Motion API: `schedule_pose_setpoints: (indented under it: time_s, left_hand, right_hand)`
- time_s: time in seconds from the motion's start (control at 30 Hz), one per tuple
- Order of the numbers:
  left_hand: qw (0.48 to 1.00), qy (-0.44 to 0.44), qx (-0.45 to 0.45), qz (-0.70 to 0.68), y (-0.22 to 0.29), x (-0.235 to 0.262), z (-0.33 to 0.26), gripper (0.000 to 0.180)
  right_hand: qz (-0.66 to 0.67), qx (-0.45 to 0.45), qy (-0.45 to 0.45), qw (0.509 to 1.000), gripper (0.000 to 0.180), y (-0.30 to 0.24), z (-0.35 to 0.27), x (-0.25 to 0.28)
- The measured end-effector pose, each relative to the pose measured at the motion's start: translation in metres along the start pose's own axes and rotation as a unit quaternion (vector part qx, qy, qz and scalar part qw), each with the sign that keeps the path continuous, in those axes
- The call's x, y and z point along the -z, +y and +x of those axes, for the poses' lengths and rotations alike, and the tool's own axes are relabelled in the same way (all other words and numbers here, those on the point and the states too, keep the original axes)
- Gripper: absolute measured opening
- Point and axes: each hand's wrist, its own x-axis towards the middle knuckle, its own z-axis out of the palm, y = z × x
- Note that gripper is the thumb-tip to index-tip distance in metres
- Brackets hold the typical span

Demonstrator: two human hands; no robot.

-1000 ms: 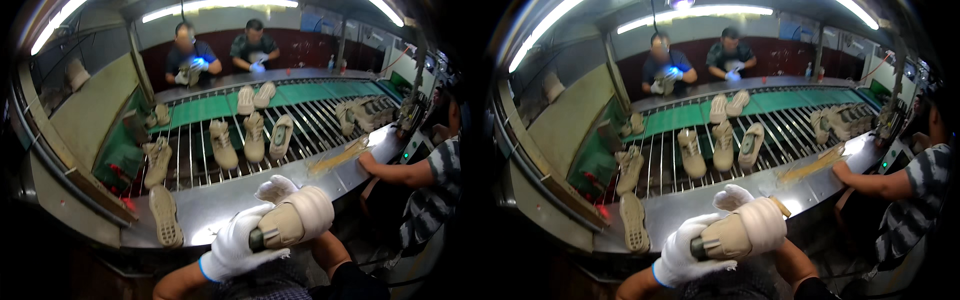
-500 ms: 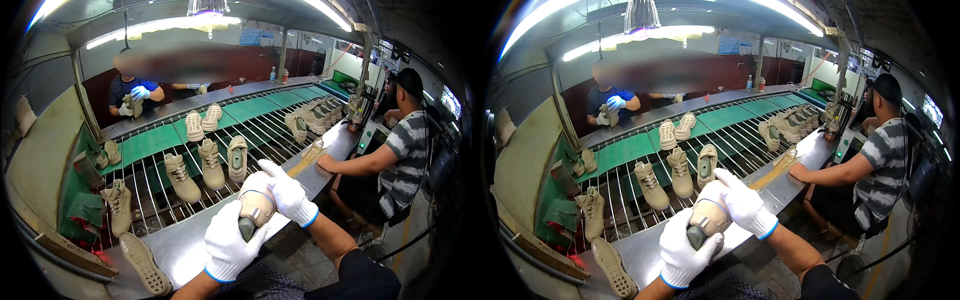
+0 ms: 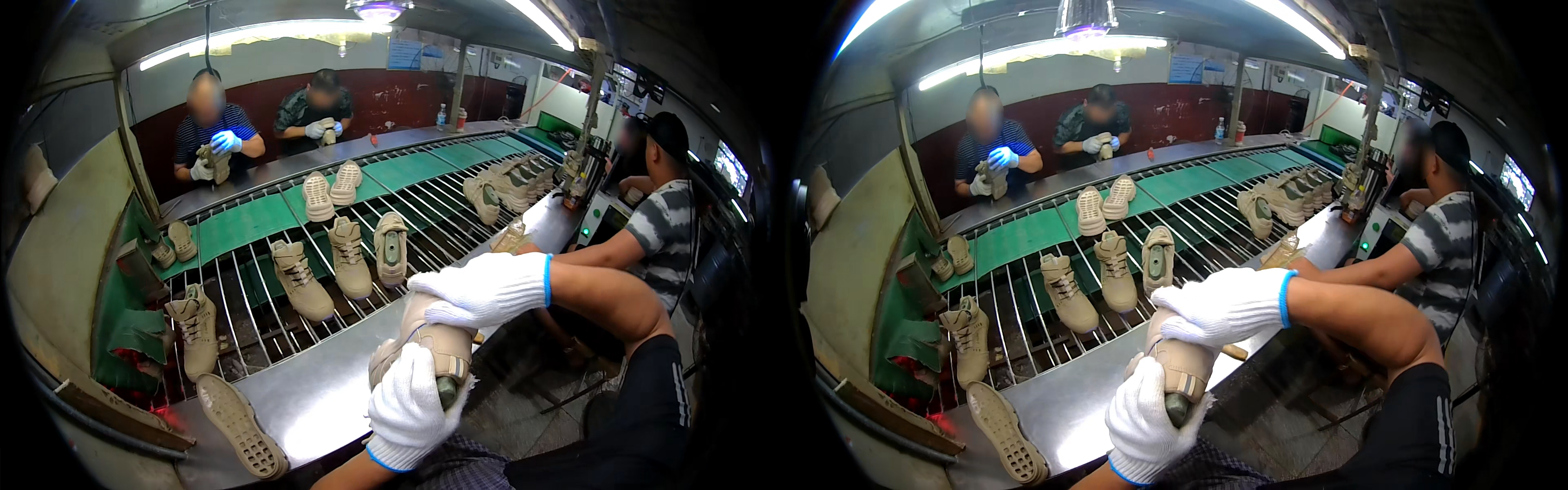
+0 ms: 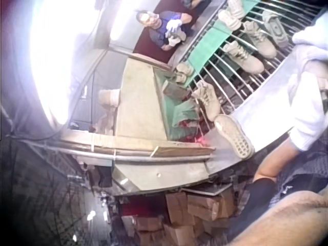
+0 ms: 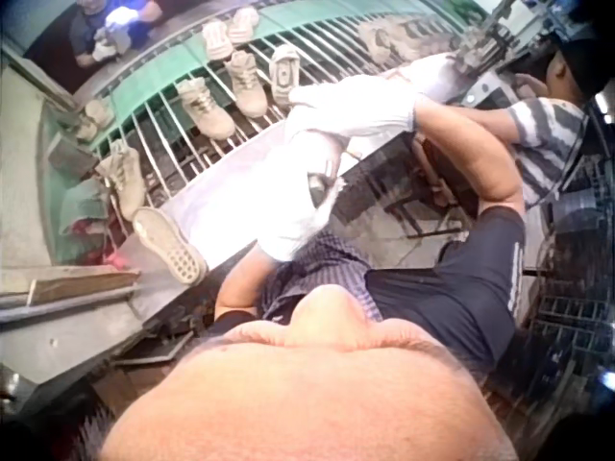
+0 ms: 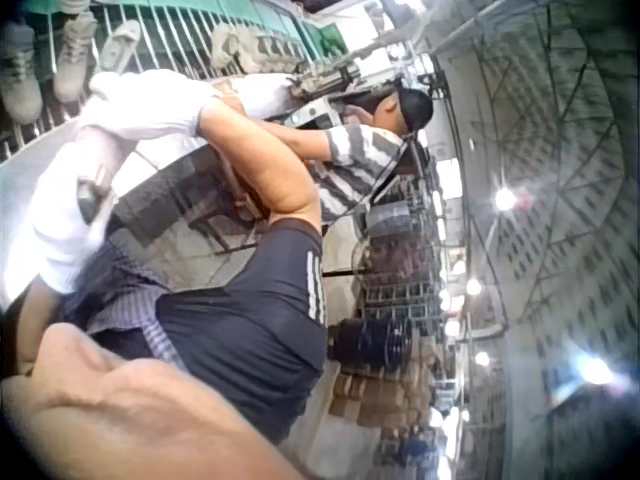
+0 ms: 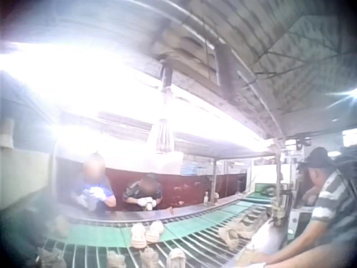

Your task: The person picks up boots from a conveyor belt, uses a small knife to trim material from the soles, and rubs the edges with their fingers.

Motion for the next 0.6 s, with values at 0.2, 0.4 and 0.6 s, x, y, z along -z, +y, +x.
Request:
schedule_pose_setpoints:
  time_s: [0.2, 0.4, 0.6]
  left_hand:
    - [0.999, 0.008, -0.052, 0.006, 0.008, 0.004, -0.002, 0.084]
    - [0.998, 0.014, 0.048, -0.042, -0.030, 0.064, 0.001, 0.077]
    - [0.946, 0.022, 0.322, -0.042, -0.091, 0.133, -0.050, 0.065]
  right_hand:
    - [-0.118, 0.009, -0.122, 0.985, 0.056, -0.027, 0.012, 0.022]
    - [0.068, 0.192, 0.238, 0.950, 0.038, 0.049, 0.082, -0.053]
    - [-0.005, -0.096, 0.126, 0.987, 0.049, 0.070, 0.053, -0.170]
